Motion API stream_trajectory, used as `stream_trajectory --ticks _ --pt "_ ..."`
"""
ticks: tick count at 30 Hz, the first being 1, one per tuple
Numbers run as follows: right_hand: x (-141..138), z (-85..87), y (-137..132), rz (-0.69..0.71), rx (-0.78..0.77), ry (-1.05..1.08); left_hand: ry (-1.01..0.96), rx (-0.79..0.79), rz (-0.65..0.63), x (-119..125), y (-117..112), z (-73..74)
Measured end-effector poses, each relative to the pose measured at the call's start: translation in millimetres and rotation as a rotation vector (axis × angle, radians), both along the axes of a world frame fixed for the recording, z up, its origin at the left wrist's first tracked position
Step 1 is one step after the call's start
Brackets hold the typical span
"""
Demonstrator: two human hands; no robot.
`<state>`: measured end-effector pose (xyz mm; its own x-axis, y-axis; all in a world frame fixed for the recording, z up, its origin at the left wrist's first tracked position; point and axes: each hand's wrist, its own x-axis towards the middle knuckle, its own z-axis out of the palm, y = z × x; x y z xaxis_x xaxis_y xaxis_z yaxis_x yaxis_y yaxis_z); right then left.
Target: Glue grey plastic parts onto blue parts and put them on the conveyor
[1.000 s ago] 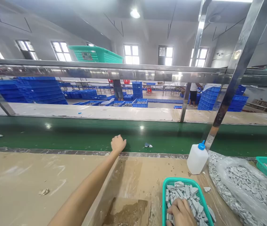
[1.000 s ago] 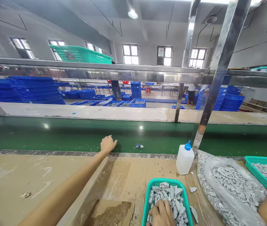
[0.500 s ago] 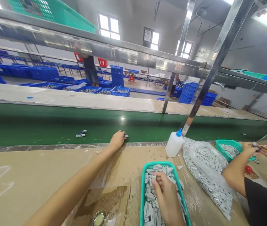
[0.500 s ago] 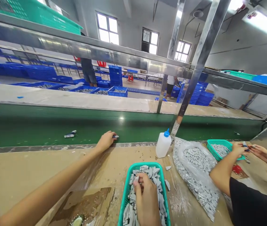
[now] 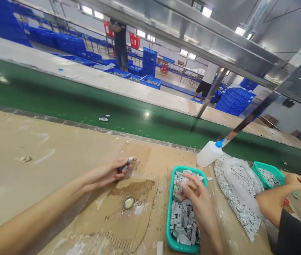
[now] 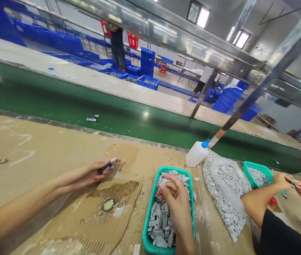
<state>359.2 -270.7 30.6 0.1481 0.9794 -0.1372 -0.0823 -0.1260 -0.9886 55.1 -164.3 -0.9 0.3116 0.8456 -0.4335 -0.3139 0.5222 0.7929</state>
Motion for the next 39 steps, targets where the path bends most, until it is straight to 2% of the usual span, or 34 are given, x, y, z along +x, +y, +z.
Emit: stream_trajectory --ticks 2,5,8,10,14,18,23,26,32,39 --pt "-6.8 2.9 -6.5 0.032 -0.019 -0.030 -0.128 -0.074 0.028 -6.9 -15.6 -6.3" --pt "-23.3 2.4 -17.5 0.148 -0.030 -0.104 -0.200 -0.086 0.050 -10.5 -27.4 -14.1" --pt "-47.1 -5.9 -23.6 0.310 -0.008 -0.197 -0.243 -0.045 0.008 -11.1 -30.5 -21.6" --pt "-64.7 -17.1 -24.9 0.362 0.015 -0.273 -0.274 0.008 -0.046 -12.1 -31.5 -26.0" --pt "-90.2 -45.6 -28.3 0.301 0.075 -0.448 -0.329 0.036 -0.097 -16.6 -35.5 -28.5" --pt "-97.0 -60.6 -33.6 0.222 0.116 -0.586 -0.450 -0.041 -0.013 -20.6 -39.2 -21.9" --pt "-99.4 -57.5 -33.4 0.239 0.175 -0.725 -0.574 -0.075 0.154 -23.2 -39.8 -15.4" --pt "-99.1 -57.3 -32.7 0.227 0.204 -0.784 -0.565 -0.111 0.162 -24.0 -39.2 -14.5" --pt "-95.0 -62.8 -38.0 0.134 0.151 -0.807 -0.594 -0.117 0.119 -21.7 -37.8 -17.9" --pt "-101.3 -56.9 -32.0 0.249 0.465 -1.022 -0.543 -0.042 0.043 -22.5 -38.1 -12.7"
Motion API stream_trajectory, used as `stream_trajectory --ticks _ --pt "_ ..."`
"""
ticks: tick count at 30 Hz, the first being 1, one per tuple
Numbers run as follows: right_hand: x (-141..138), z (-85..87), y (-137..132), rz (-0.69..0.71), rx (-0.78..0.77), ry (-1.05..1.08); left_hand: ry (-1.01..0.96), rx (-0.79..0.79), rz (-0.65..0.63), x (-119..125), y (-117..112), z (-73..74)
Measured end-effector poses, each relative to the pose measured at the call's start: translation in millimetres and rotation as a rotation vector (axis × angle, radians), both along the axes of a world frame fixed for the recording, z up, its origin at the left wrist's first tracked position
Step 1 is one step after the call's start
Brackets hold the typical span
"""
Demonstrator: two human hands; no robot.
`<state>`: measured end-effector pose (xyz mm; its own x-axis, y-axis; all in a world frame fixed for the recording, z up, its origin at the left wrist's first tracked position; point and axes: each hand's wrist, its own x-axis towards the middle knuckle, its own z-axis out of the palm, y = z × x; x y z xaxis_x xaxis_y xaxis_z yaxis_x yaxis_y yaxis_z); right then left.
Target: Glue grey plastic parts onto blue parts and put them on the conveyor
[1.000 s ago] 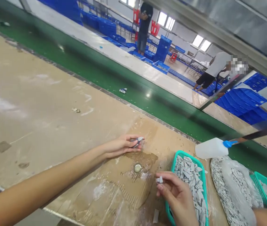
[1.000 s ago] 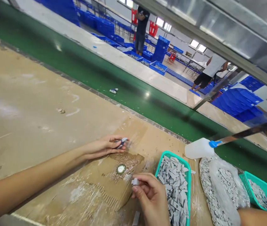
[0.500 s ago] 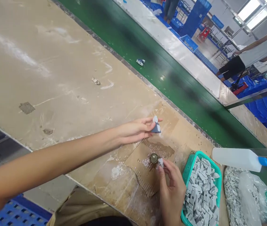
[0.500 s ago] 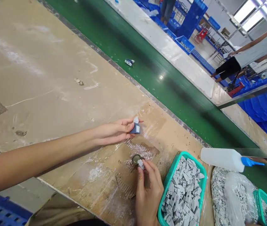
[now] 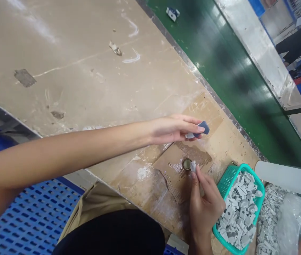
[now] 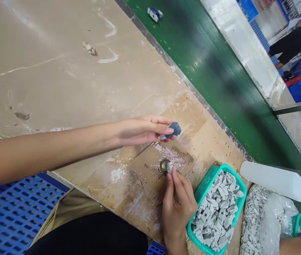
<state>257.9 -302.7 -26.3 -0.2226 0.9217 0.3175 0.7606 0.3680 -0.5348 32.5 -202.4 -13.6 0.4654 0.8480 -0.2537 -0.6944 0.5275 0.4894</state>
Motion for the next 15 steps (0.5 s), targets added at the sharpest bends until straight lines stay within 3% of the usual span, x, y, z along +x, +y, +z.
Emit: stream_trajectory --ticks 9,15 --pt "-6.1 0.7 2.6 0.070 0.058 -0.085 -0.039 0.062 -0.032 -1.3 -3.0 -2.4" --pt "-8.3 2.8 3.1 0.080 0.044 -0.062 0.082 0.125 0.004 0.0 -5.2 -5.7"
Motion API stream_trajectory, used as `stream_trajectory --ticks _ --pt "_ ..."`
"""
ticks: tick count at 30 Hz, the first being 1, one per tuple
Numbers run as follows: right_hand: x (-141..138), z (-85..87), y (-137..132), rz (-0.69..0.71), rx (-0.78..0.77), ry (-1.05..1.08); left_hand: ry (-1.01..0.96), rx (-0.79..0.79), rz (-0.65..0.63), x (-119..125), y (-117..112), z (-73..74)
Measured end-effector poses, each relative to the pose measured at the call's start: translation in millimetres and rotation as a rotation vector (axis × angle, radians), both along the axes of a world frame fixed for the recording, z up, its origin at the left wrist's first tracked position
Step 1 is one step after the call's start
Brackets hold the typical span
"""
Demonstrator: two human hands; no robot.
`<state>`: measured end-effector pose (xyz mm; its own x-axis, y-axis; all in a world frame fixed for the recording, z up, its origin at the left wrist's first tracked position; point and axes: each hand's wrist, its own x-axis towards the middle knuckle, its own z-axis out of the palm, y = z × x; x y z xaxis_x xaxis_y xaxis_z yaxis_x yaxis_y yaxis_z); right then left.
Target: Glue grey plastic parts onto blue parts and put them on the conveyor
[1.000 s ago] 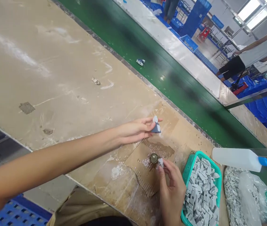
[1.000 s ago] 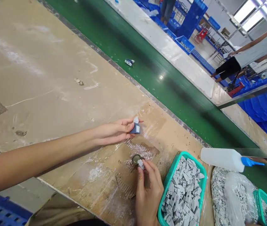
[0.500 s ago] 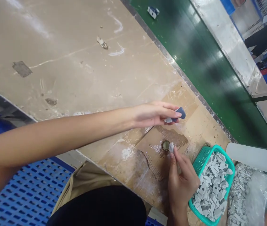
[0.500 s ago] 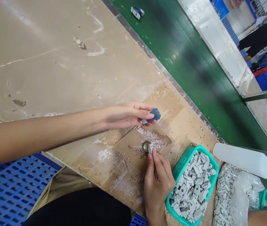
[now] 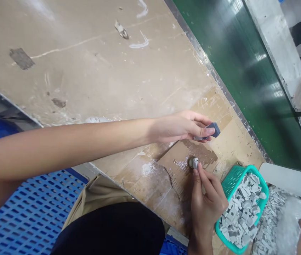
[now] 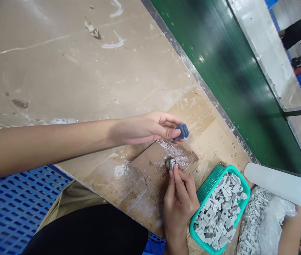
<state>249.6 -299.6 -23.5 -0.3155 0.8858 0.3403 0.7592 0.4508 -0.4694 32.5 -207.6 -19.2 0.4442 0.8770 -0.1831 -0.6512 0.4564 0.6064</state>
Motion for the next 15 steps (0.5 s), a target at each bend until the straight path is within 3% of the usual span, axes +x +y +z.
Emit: stream_trajectory --ticks 7,11,15 --pt "0.9 10.1 -5.5 -0.179 0.004 0.300 0.334 0.169 0.004 8.4 -9.5 0.3" --pt "-0.4 13.6 -3.6 -0.201 0.135 0.421 0.287 0.108 -0.042 22.1 -21.8 -0.1" --pt "-1.4 16.2 -3.1 -0.167 0.126 0.416 0.189 0.048 -0.104 30.9 -31.2 -0.4"
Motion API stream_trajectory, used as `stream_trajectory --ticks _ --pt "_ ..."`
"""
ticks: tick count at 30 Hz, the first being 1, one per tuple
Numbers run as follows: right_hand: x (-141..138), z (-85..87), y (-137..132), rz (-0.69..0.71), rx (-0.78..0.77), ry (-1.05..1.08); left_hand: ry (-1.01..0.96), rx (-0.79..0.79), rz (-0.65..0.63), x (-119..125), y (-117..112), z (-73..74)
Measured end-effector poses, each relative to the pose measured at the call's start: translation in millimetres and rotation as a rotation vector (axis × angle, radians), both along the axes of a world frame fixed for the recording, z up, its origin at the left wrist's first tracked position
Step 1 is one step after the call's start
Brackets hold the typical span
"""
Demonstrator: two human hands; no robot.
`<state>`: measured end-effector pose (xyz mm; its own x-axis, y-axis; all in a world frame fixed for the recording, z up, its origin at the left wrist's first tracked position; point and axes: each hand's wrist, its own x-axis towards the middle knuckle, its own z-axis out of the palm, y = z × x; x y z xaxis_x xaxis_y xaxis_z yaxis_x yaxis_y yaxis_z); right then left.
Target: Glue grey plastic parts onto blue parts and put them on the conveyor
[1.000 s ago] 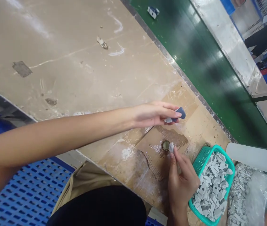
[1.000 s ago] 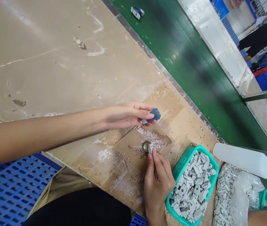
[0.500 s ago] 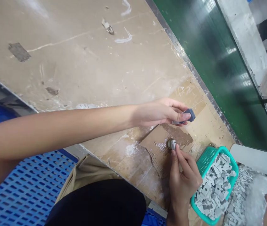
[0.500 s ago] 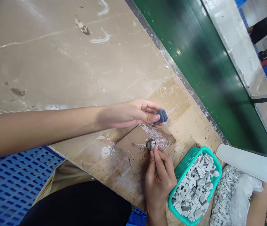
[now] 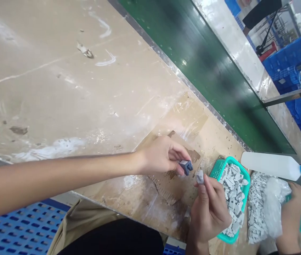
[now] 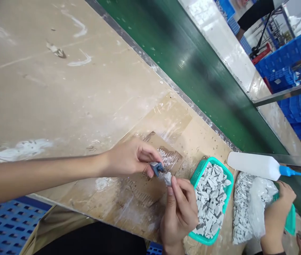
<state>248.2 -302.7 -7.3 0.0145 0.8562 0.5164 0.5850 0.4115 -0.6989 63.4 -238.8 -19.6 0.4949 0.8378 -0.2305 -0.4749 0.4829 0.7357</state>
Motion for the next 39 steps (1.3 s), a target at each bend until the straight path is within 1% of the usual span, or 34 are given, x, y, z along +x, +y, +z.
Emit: stream_trajectory --ticks 2,5,9,13,17,19,21,24,27,30,33,36,39 --pt "0.6 1.6 -1.0 0.035 -0.017 -0.016 -0.024 -0.014 -0.025 1.7 -2.8 1.2" --pt "2.0 3.9 -2.4 0.091 -0.042 -0.028 -0.025 -0.007 -0.028 3.4 -5.4 2.1" --pt "2.2 5.7 -2.2 0.122 -0.052 -0.066 -0.037 0.005 -0.028 5.7 -8.0 0.5" --pt "-0.2 5.7 -0.3 0.144 -0.033 -0.093 0.012 0.076 0.018 5.7 -12.5 2.5" --pt "-3.2 5.5 -0.3 0.172 -0.026 -0.077 0.134 0.191 0.098 5.0 -18.4 10.7" --pt "-4.7 5.6 -2.0 0.188 -0.051 -0.066 0.175 0.192 0.122 5.7 -20.5 13.8" --pt "-6.5 6.0 -4.0 0.195 -0.086 -0.081 0.200 0.159 0.122 6.7 -21.1 13.8" --pt "-10.0 8.2 -3.5 0.211 -0.119 -0.127 0.258 0.102 0.094 6.7 -18.8 8.4" --pt "-11.9 14.4 6.8 0.235 -0.151 -0.148 0.270 0.018 0.053 2.5 -12.9 4.1" --pt "-8.8 24.3 23.2 0.289 -0.271 -0.125 0.137 -0.122 0.015 -3.8 -7.1 8.8" --pt "-5.0 30.5 32.9 0.347 -0.353 0.009 -0.010 -0.274 -0.039 -7.5 -5.5 19.0" --pt "-8.2 29.6 30.9 0.399 -0.395 0.119 -0.085 -0.350 -0.086 -7.4 -7.8 24.8" --pt "-16.9 26.1 24.0 0.407 -0.380 0.137 -0.146 -0.405 -0.079 -6.8 -11.4 24.1"
